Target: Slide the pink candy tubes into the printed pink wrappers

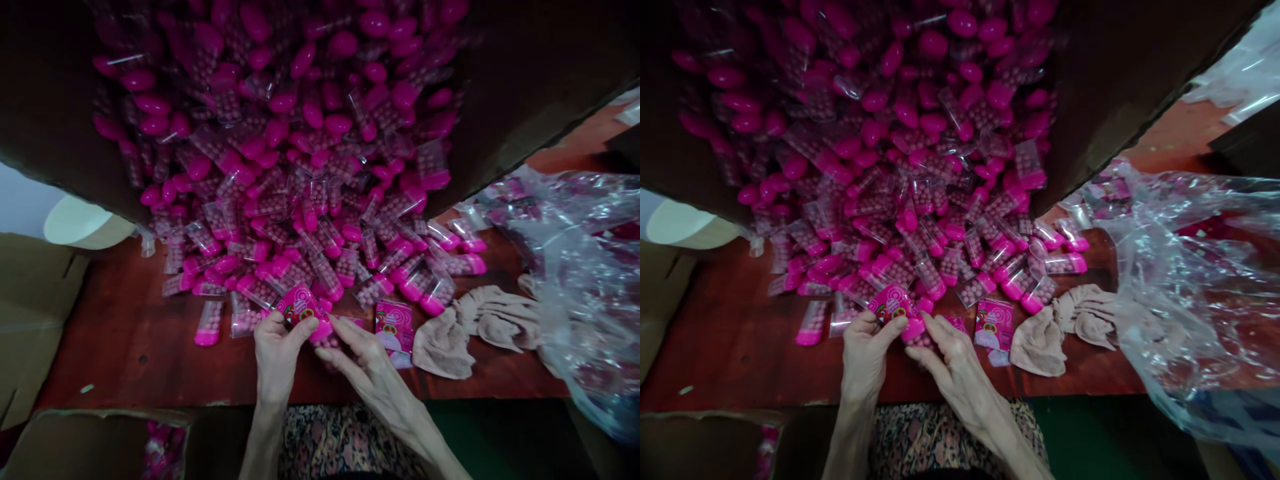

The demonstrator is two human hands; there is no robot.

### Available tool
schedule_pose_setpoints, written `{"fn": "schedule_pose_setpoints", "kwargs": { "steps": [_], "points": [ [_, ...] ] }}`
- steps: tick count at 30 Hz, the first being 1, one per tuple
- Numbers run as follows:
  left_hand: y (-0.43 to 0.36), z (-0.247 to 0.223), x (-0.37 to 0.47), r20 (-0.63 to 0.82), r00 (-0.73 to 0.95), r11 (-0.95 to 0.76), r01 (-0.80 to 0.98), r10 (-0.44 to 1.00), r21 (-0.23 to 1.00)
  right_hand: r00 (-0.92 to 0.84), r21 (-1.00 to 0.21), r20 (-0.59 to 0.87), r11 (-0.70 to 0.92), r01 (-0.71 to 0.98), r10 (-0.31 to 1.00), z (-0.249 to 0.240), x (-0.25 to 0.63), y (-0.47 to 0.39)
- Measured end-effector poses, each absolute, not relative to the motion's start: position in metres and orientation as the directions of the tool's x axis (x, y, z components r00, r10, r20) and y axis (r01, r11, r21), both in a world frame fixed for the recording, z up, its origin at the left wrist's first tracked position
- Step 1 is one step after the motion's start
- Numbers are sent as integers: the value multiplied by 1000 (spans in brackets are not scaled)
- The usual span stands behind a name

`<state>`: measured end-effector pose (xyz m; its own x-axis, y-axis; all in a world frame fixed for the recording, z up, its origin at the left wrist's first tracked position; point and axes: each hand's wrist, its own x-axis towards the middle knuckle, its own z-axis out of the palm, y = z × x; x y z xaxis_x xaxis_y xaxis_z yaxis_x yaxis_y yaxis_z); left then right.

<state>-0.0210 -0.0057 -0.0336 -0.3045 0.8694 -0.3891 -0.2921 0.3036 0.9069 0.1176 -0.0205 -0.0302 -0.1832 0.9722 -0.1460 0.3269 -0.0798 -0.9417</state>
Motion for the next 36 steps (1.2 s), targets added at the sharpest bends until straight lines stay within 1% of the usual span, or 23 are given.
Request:
{"fn": "schedule_pose_setpoints", "kwargs": {
  "steps": [3, 4, 9, 12, 15, 18, 20, 22, 24, 25, 28, 31, 33, 36],
  "points": [
    [-5, -32, -24, -412, -184, 314, -402, 892, 860, -309, -956, -199, -116, 268, 930, -26, 120, -15],
    [-5, -33, -25, -422, -152, 325, -429, 894, 843, -324, -957, -206, -121, 263, 923, -24, 121, -14],
    [-7, -33, -26, -440, -62, 373, -435, 896, 820, -382, -964, -184, -92, 248, 906, -18, 127, -11],
    [-9, -29, -26, -422, 41, 398, -424, 906, 813, -377, -973, -201, -141, 181, 904, -21, 128, -14],
    [-10, -27, -27, -430, 123, 442, -378, 895, 813, -301, -964, -263, -234, 128, 917, -27, 125, -19],
    [-8, -27, -24, -428, 70, 422, -368, 901, 829, -140, -944, -331, -327, 51, 933, -31, 120, -23],
    [-7, -27, -20, -427, -6, 381, -440, 904, 813, -57, -942, -334, -331, 57, 941, -30, 118, -23],
    [-6, -26, -17, -449, -69, 350, -525, 891, 776, -62, -944, -301, -288, 158, 952, -26, 116, -23],
    [-6, -25, -14, -468, -96, 336, -572, 878, 748, -111, -932, -300, -266, 248, 948, -23, 116, -23],
    [-6, -24, -13, -469, -90, 337, -580, 879, 742, -130, -926, -321, -281, 253, 938, -22, 115, -23],
    [-7, -24, -11, -488, -36, 373, -597, 872, 711, -148, -914, -389, -361, 184, 909, -22, 113, -26],
    [-9, -25, -9, -544, -12, 423, -615, 839, 666, -163, -908, -411, -388, 159, 897, -25, 111, -28],
    [-10, -25, -8, -558, -13, 433, -617, 829, 657, -149, -910, -404, -381, 162, 902, -26, 109, -30],
    [-12, -22, -8, -560, -8, 434, -623, 828, 651, -85, -935, -320, -300, 190, 943, -26, 105, -34]
  ]
}}
